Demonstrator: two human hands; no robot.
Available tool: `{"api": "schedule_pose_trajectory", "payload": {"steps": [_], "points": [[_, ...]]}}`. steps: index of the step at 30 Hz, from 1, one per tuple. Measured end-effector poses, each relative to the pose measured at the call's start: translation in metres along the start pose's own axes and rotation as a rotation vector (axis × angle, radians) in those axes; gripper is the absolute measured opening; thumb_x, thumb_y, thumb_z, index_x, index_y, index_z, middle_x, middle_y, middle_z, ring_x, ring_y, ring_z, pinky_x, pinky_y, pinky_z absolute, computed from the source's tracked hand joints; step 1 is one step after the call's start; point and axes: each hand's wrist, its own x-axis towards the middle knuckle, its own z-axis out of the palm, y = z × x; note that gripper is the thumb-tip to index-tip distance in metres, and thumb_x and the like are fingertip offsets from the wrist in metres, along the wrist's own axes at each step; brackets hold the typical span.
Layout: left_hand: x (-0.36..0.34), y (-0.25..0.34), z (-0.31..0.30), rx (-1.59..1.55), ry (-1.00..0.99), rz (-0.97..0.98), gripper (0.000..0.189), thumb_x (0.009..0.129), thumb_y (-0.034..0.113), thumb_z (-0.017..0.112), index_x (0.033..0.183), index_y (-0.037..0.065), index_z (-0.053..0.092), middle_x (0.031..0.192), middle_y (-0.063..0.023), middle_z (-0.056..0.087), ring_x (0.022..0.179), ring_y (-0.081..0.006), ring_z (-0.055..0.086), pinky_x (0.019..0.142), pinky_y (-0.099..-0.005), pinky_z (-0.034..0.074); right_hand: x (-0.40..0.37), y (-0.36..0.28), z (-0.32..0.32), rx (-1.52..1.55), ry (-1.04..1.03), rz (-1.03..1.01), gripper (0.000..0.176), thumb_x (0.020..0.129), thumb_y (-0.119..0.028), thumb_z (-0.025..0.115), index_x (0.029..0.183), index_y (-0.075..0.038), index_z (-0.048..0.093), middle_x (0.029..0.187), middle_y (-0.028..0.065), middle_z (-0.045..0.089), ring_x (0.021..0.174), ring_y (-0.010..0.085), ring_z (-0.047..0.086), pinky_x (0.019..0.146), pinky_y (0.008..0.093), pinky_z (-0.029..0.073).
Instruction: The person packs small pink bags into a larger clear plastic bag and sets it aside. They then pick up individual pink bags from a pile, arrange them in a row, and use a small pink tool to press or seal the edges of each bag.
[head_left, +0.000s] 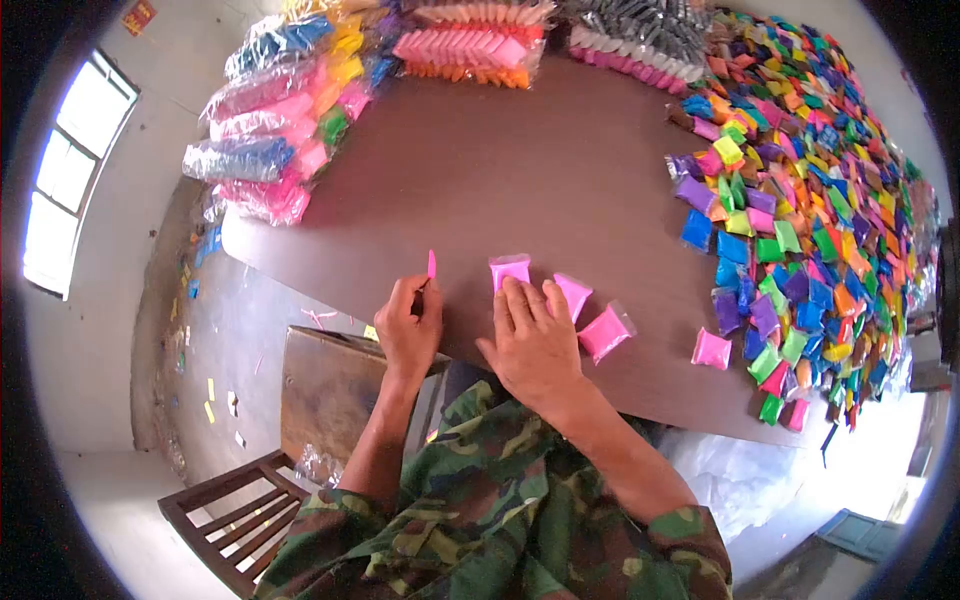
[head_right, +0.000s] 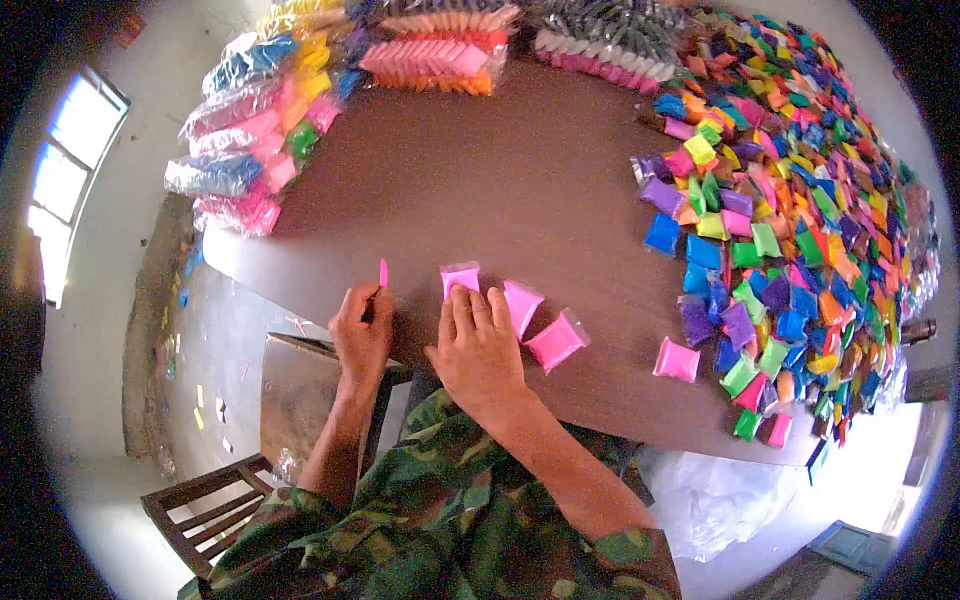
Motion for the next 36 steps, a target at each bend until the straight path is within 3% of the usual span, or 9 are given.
{"api": "schedule_pose_trajectory", "payload": {"steps": [11, 15, 18, 24, 36], "points": [[-0.001, -0.004, -0.001, 0.045, 0.014, 0.100, 0.010, 0.101, 0.013, 0.075, 0.104, 0.003, 0.072, 0.073, -0.0121, 0.069, 0.061, -0.0193, 0.066, 0.061, -0.0346, 0.052, -0.036, 0.003, -0.038, 0.136, 0.190, 0.159, 0.057, 0.092, -0.038, 0.077, 0.134, -0.001, 0.069, 0.143, 0.0123, 0.064, 0.136, 0.0291, 0.058, 0.122, 0.0529, 0.033], [-0.004, -0.010, 0.001, 0.006, 0.019, 0.063, 0.011, 0.101, 0.013, 0.075, 0.104, 0.003, 0.072, 0.074, -0.0114, 0.070, 0.063, -0.0183, 0.066, 0.061, -0.0335, 0.052, -0.098, 0.023, -0.043, 0.069, 0.213, 0.348, 0.056, 0.090, -0.031, 0.080, 0.138, -0.004, 0.068, 0.146, 0.0121, 0.061, 0.134, 0.0321, 0.060, 0.113, 0.0514, 0.044], [-0.003, -0.007, 0.004, 0.002, 0.030, 0.069, 0.011, 0.101, 0.013, 0.075, 0.105, 0.003, 0.073, 0.074, -0.0110, 0.070, 0.063, -0.0175, 0.067, 0.062, -0.0329, 0.053, -0.114, 0.028, -0.041, 0.062, 0.126, 0.357, 0.057, 0.088, -0.026, 0.082, 0.138, -0.002, 0.067, 0.146, 0.0146, 0.060, 0.134, 0.0345, 0.060, 0.109, 0.0524, 0.048], [-0.004, -0.009, 0.002, 0.007, 0.005, 0.046, 0.010, 0.101, 0.012, 0.075, 0.105, 0.003, 0.073, 0.078, -0.0109, 0.072, 0.066, -0.0171, 0.068, 0.063, -0.0328, 0.054, -0.097, 0.047, -0.028, 0.198, 0.182, 0.260, 0.051, 0.089, -0.022, 0.082, 0.131, 0.003, 0.067, 0.142, 0.0187, 0.061, 0.130, 0.0371, 0.062, 0.110, 0.0513, 0.050], [-0.003, -0.009, 0.003, 0.045, 0.015, 0.076, 0.010, 0.100, 0.010, 0.075, 0.107, 0.003, 0.073, 0.078, -0.0116, 0.073, 0.066, -0.0190, 0.072, 0.063, -0.0336, 0.055, -0.082, 0.067, -0.031, 0.264, 0.157, 0.176, 0.043, 0.089, -0.017, 0.081, 0.127, -0.001, 0.070, 0.131, 0.0134, 0.068, 0.126, 0.0342, 0.065, 0.108, 0.0477, 0.052]]}}
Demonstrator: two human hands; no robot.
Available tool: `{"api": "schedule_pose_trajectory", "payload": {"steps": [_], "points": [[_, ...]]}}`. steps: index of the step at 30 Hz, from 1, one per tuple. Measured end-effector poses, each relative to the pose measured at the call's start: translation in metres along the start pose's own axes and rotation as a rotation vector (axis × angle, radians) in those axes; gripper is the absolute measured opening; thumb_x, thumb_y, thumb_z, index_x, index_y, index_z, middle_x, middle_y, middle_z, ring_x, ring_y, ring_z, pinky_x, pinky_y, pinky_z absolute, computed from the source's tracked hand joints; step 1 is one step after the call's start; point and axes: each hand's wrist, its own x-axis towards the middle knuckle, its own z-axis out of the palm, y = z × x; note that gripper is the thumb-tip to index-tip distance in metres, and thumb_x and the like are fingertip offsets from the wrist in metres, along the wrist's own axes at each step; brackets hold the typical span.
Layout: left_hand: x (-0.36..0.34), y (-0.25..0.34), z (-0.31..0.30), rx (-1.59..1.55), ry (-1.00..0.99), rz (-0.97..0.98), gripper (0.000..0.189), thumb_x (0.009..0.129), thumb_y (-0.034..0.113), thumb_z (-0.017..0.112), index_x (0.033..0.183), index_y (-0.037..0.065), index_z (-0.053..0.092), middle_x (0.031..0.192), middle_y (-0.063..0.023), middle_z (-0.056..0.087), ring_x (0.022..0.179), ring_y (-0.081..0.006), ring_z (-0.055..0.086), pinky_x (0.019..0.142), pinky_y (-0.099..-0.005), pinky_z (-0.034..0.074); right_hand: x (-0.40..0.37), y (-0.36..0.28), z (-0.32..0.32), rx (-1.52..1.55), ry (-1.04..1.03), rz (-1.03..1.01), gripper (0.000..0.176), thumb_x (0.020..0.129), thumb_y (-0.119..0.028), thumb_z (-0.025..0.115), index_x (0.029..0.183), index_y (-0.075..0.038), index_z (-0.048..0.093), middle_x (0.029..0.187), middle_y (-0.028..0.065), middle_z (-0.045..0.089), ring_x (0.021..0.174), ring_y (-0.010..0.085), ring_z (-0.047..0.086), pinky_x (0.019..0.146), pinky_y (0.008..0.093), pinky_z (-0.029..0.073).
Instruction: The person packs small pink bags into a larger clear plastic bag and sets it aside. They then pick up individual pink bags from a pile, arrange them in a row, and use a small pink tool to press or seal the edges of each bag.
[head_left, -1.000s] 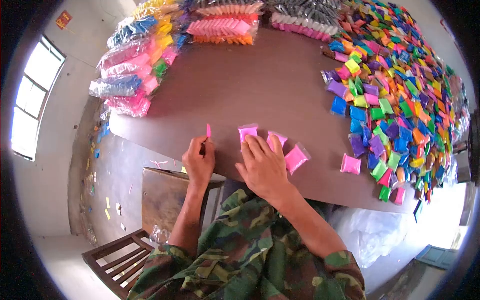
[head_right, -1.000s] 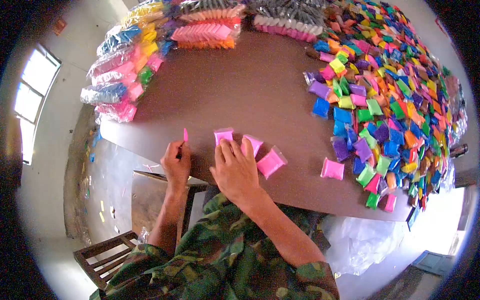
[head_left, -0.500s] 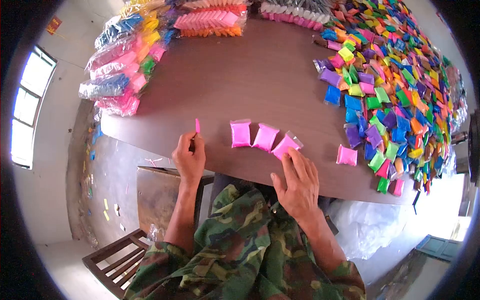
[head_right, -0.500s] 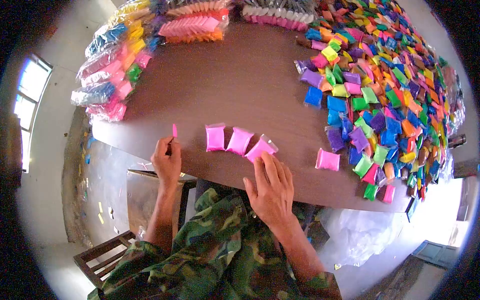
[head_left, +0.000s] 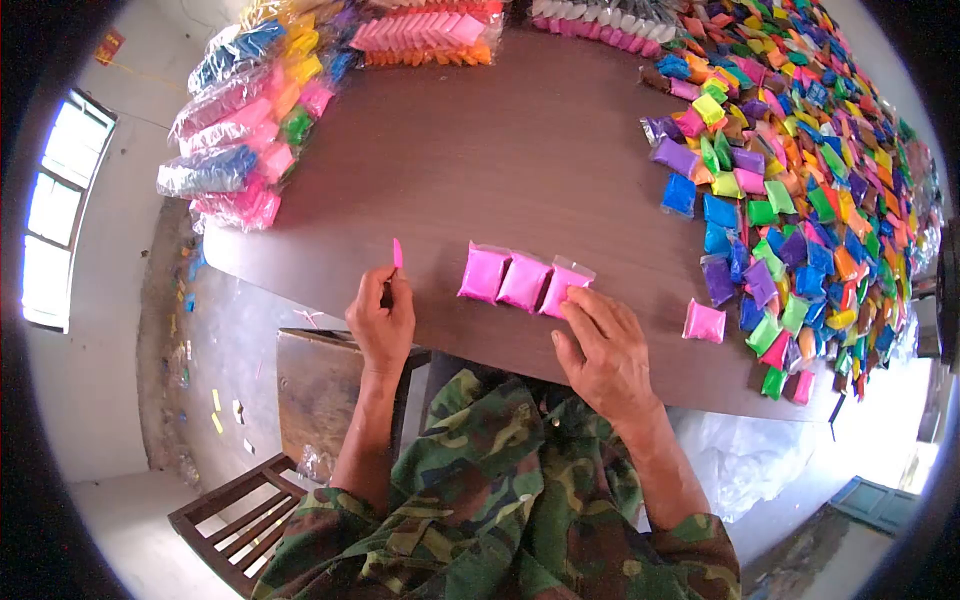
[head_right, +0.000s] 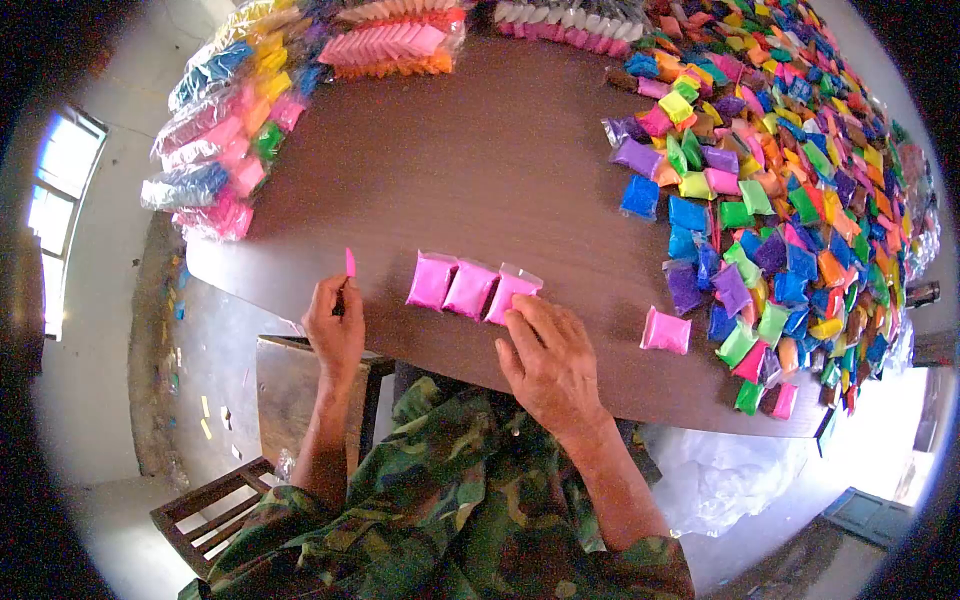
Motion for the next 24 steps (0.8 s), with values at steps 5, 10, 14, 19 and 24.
{"api": "schedule_pose_trajectory", "payload": {"steps": [5, 10, 14, 19, 24], "points": [[-0.002, 0.003, 0.002, -0.023, 0.013, -0.022, 0.010, 0.101, 0.010, 0.075, 0.107, 0.003, 0.073, 0.075, -0.0106, 0.072, 0.065, -0.0170, 0.071, 0.063, -0.0324, 0.055, 0.006, -0.006, -0.007, -0.090, -0.024, 0.003, 0.048, 0.089, -0.021, 0.080, 0.132, -0.001, 0.069, 0.139, 0.0148, 0.064, 0.135, 0.0334, 0.060, 0.111, 0.0480, 0.050], [-0.004, 0.003, 0.000, -0.002, 0.002, -0.043, 0.010, 0.101, 0.009, 0.075, 0.107, 0.002, 0.073, 0.075, -0.0096, 0.069, 0.065, -0.0138, 0.066, 0.062, -0.0314, 0.052, 0.004, -0.011, -0.002, -0.172, -0.102, -0.026, 0.059, 0.090, -0.028, 0.080, 0.138, 0.004, 0.065, 0.149, 0.0178, 0.059, 0.140, 0.0332, 0.057, 0.115, 0.0484, 0.047], [-0.003, -0.005, 0.003, -0.016, 0.015, -0.011, 0.009, 0.100, 0.007, 0.075, 0.108, 0.003, 0.073, 0.077, -0.0098, 0.067, 0.063, -0.0140, 0.059, 0.060, -0.0321, 0.050, 0.000, -0.012, -0.002, -0.161, -0.097, -0.023, 0.061, 0.090, -0.027, 0.080, 0.140, 0.004, 0.063, 0.149, 0.0192, 0.059, 0.141, 0.0341, 0.056, 0.117, 0.0482, 0.047], [-0.003, -0.005, 0.003, 0.009, 0.006, 0.025, 0.007, 0.101, 0.005, 0.073, 0.108, 0.003, 0.073, 0.078, -0.0104, 0.067, 0.063, -0.0159, 0.060, 0.061, -0.0331, 0.050, 0.000, -0.005, 0.009, -0.081, -0.051, -0.015, 0.059, 0.091, -0.023, 0.078, 0.140, 0.005, 0.063, 0.148, 0.0184, 0.057, 0.137, 0.0340, 0.058, 0.114, 0.0478, 0.049], [-0.001, 0.002, 0.000, 0.022, -0.022, 0.001, 0.008, 0.101, 0.006, 0.072, 0.108, 0.002, 0.073, 0.078, -0.0096, 0.068, 0.064, -0.0158, 0.060, 0.062, -0.0324, 0.050, -0.002, -0.002, 0.013, -0.051, 0.028, -0.020, 0.054, 0.092, -0.022, 0.077, 0.138, 0.003, 0.064, 0.148, 0.0178, 0.057, 0.134, 0.0339, 0.060, 0.112, 0.0484, 0.050]]}}
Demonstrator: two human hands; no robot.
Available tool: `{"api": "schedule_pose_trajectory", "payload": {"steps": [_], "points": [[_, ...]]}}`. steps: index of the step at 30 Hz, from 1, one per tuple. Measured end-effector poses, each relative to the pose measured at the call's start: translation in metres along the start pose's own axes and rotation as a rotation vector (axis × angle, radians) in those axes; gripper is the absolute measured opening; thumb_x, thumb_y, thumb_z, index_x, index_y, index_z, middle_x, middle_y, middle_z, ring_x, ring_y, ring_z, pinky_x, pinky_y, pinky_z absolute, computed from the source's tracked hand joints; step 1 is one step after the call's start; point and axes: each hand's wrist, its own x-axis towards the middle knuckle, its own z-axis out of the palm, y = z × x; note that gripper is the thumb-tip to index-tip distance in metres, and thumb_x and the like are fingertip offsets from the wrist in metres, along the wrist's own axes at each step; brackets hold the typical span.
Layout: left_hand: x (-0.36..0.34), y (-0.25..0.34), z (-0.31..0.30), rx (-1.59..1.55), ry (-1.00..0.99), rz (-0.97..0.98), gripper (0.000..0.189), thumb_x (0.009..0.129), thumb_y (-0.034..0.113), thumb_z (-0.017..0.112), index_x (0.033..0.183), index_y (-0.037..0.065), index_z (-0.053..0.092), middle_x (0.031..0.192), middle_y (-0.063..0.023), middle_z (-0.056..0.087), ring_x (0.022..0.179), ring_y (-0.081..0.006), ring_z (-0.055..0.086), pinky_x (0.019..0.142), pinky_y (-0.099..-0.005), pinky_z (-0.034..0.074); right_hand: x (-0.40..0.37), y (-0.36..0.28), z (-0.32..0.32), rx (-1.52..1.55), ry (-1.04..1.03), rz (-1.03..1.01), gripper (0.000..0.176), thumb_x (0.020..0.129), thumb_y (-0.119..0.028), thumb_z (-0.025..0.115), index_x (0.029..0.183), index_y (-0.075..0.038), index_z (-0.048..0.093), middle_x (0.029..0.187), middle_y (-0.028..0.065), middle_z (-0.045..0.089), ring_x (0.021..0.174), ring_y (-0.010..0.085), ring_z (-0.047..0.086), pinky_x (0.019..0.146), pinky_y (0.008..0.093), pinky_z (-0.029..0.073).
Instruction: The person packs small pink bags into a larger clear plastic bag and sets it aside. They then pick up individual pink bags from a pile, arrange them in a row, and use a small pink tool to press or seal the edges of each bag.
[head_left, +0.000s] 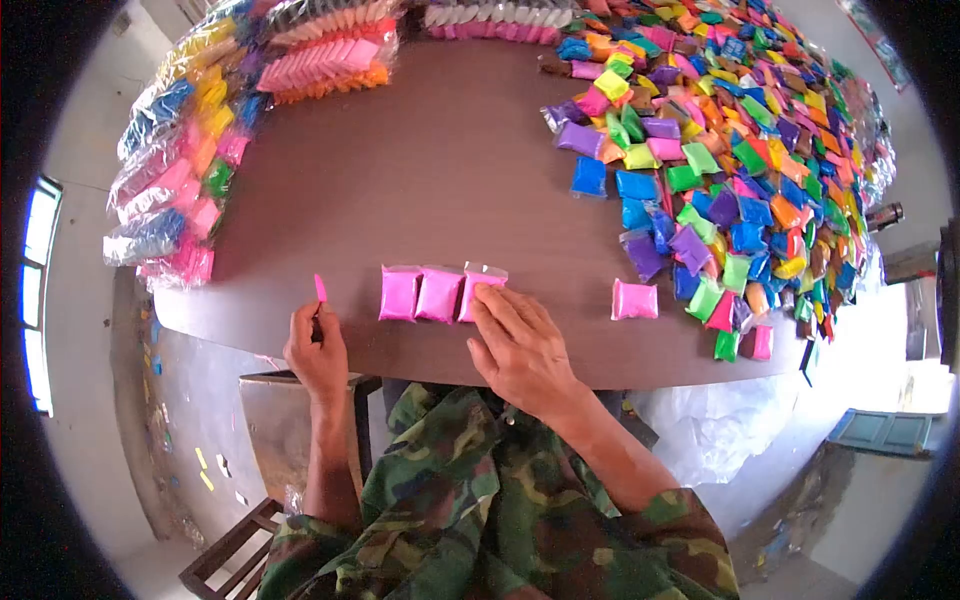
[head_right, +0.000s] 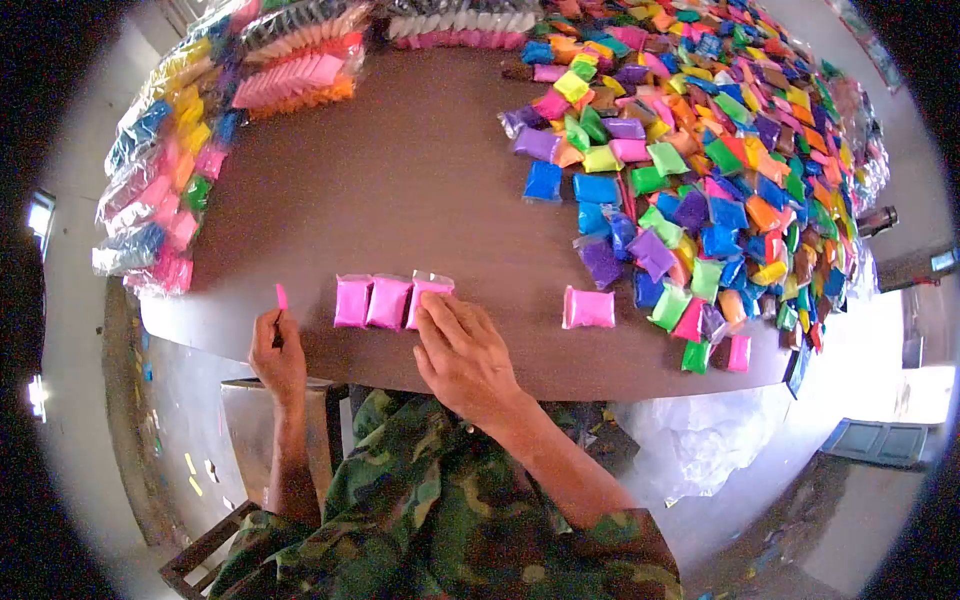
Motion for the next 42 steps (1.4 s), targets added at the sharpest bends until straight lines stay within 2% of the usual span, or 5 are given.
{"api": "schedule_pose_trajectory", "payload": {"steps": [17, 25, 29, 33, 42], "points": [[-0.002, -0.011, 0.000, 0.044, -0.043, -0.041, 0.017, 0.106, 0.018, 0.071, 0.113, 0.003, 0.075, 0.088, -0.0066, 0.073, 0.076, -0.0141, 0.065, 0.070, -0.0326, 0.054, -0.078, 0.088, -0.096, -0.318, 0.163, 0.310, 0.037, 0.091, -0.016, 0.075, 0.127, -0.006, 0.074, 0.141, 0.0136, 0.065, 0.130, 0.0342, 0.063, 0.108, 0.0496, 0.049], [0.000, -0.007, 0.004, 0.040, 0.033, 0.056, 0.010, 0.103, 0.011, 0.071, 0.108, 0.002, 0.073, 0.081, -0.0102, 0.070, 0.067, -0.0172, 0.064, 0.064, -0.0337, 0.052, -0.070, 0.050, -0.062, -0.199, 0.141, 0.308, 0.041, 0.086, -0.018, 0.081, 0.126, -0.010, 0.074, 0.124, 0.0081, 0.063, 0.113, 0.0319, 0.063, 0.099, 0.0484, 0.050], [-0.001, -0.007, 0.002, 0.009, 0.013, 0.005, 0.009, 0.102, 0.011, 0.072, 0.107, 0.003, 0.072, 0.072, -0.0077, 0.063, 0.061, -0.0141, 0.057, 0.060, -0.0322, 0.048, -0.060, 0.028, -0.054, -0.183, 0.132, 0.283, 0.049, 0.085, -0.023, 0.082, 0.130, -0.006, 0.072, 0.130, 0.0089, 0.061, 0.117, 0.0325, 0.061, 0.102, 0.0495, 0.048], [-0.003, -0.006, -0.003, 0.033, -0.074, -0.099, 0.014, 0.106, 0.015, 0.070, 0.113, 0.003, 0.073, 0.091, -0.0066, 0.073, 0.079, -0.0128, 0.064, 0.072, -0.0316, 0.053, -0.064, 0.025, -0.057, -0.257, 0.082, 0.274, 0.057, 0.089, -0.028, 0.079, 0.140, -0.005, 0.067, 0.150, 0.0123, 0.058, 0.136, 0.0346, 0.057, 0.111, 0.0520, 0.044], [0.001, -0.002, 0.003, -0.002, 0.021, 0.064, 0.008, 0.103, 0.008, 0.072, 0.108, 0.002, 0.073, 0.075, -0.0072, 0.062, 0.062, -0.0133, 0.054, 0.059, -0.0322, 0.046, -0.056, 0.024, -0.063, -0.300, -0.087, 0.216, 0.060, 0.092, -0.034, 0.078, 0.142, -0.003, 0.066, 0.155, 0.0116, 0.057, 0.141, 0.0314, 0.055, 0.114, 0.0550, 0.042]]}}
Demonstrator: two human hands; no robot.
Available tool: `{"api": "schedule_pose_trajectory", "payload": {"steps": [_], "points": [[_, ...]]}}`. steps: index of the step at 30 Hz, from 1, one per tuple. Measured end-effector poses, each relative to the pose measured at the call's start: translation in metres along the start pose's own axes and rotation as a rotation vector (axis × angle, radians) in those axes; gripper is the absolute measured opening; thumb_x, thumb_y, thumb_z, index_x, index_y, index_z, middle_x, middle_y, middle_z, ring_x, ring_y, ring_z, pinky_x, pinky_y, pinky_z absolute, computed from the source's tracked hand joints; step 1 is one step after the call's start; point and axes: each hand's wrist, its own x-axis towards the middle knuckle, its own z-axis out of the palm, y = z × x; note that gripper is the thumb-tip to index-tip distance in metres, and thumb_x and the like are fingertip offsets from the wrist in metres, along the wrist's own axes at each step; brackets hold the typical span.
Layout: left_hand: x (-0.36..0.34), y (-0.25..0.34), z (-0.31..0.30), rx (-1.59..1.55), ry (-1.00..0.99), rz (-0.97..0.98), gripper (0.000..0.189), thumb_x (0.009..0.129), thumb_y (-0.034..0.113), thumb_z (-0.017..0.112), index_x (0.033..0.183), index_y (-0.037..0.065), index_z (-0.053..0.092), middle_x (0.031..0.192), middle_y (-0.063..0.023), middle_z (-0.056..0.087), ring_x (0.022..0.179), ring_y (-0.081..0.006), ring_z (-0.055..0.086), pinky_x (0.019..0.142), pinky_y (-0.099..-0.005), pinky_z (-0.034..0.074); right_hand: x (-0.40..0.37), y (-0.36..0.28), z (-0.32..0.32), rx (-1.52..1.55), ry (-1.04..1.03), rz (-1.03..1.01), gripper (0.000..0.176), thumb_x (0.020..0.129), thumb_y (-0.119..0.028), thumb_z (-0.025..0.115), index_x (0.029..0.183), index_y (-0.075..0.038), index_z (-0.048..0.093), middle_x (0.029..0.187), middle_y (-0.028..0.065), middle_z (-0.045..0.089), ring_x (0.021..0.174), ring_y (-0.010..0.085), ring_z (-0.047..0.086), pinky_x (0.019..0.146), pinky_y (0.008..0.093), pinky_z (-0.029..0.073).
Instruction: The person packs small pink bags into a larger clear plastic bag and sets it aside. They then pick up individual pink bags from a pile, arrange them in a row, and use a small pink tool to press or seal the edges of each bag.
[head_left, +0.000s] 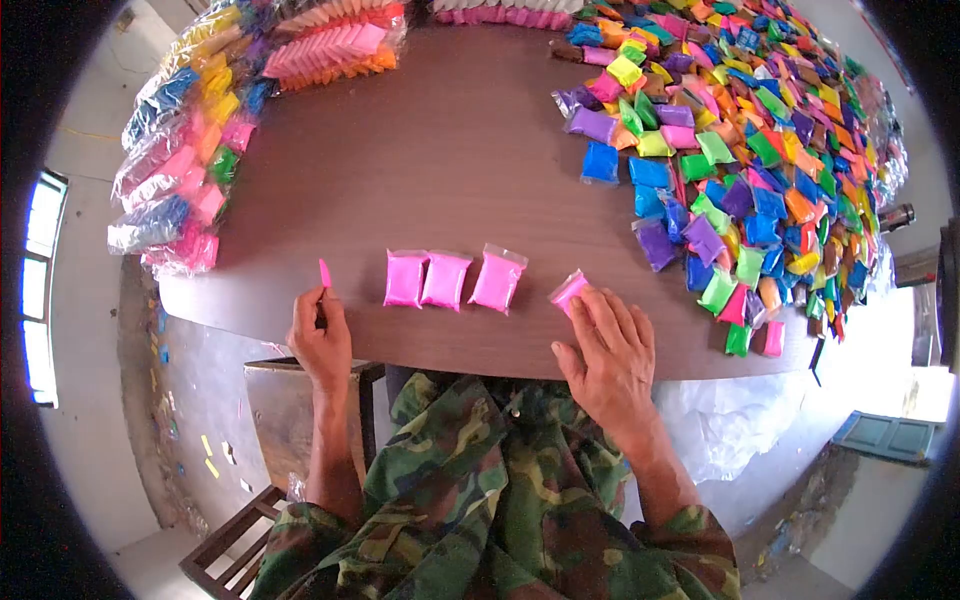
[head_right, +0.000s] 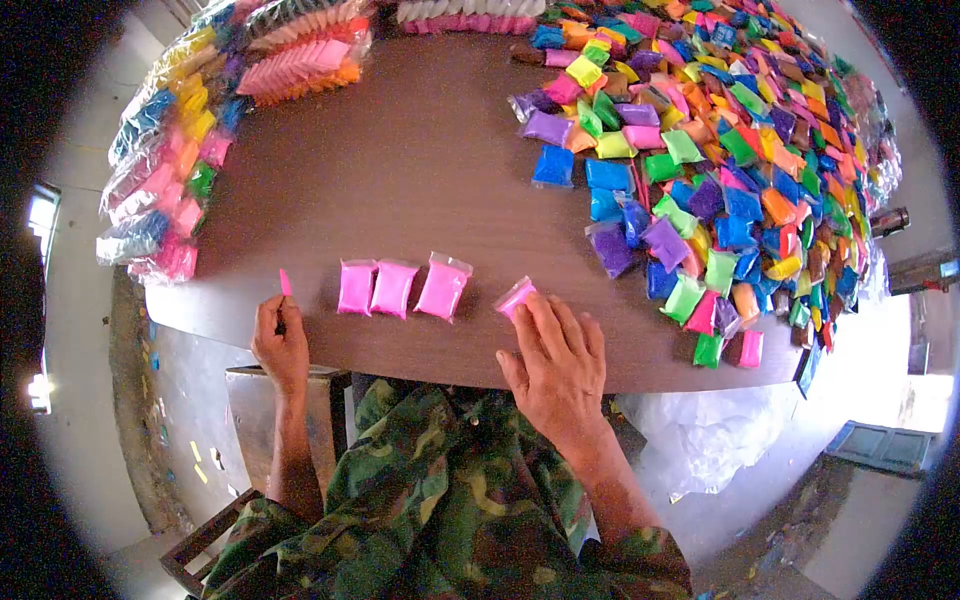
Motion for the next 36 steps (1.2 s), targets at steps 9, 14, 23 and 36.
{"api": "schedule_pose_trajectory", "payload": {"steps": [9, 14, 23, 36], "points": [[-0.002, -0.003, 0.000, -0.009, -0.004, -0.026, 0.007, 0.102, 0.007, 0.072, 0.106, 0.002, 0.072, 0.069, -0.0066, 0.058, 0.058, -0.0124, 0.050, 0.056, -0.0322, 0.044, 0.000, -0.003, 0.003, 0.005, -0.007, 0.021, 0.062, 0.092, -0.034, 0.078, 0.144, -0.003, 0.065, 0.154, 0.0115, 0.056, 0.142, 0.0331, 0.053, 0.117, 0.0580, 0.039], [0.000, 0.003, -0.004, 0.009, -0.022, -0.026, 0.008, 0.102, 0.008, 0.072, 0.107, 0.002, 0.072, 0.070, -0.0061, 0.061, 0.059, -0.0116, 0.054, 0.056, -0.0316, 0.045, -0.009, -0.010, 0.003, 0.016, -0.026, 0.046, 0.062, 0.094, -0.034, 0.075, 0.147, -0.004, 0.064, 0.158, 0.0112, 0.055, 0.145, 0.0342, 0.052, 0.118, 0.0580, 0.038], [-0.002, 0.001, -0.001, 0.016, 0.007, 0.012, 0.010, 0.102, 0.010, 0.073, 0.109, 0.003, 0.073, 0.072, -0.0093, 0.065, 0.061, -0.0163, 0.061, 0.060, -0.0323, 0.050, -0.014, 0.002, 0.011, 0.099, 0.047, 0.074, 0.064, 0.094, -0.031, 0.076, 0.151, -0.008, 0.060, 0.157, 0.0125, 0.058, 0.140, 0.0334, 0.057, 0.117, 0.0554, 0.039], [-0.003, 0.002, 0.000, -0.001, 0.020, -0.027, 0.010, 0.101, 0.010, 0.074, 0.109, 0.003, 0.073, 0.076, -0.0096, 0.069, 0.065, -0.0151, 0.065, 0.062, -0.0307, 0.052, -0.025, 0.004, -0.004, 0.130, 0.026, 0.075, 0.063, 0.089, -0.025, 0.079, 0.147, -0.006, 0.064, 0.158, 0.0141, 0.056, 0.138, 0.0343, 0.059, 0.109, 0.0514, 0.045]]}}
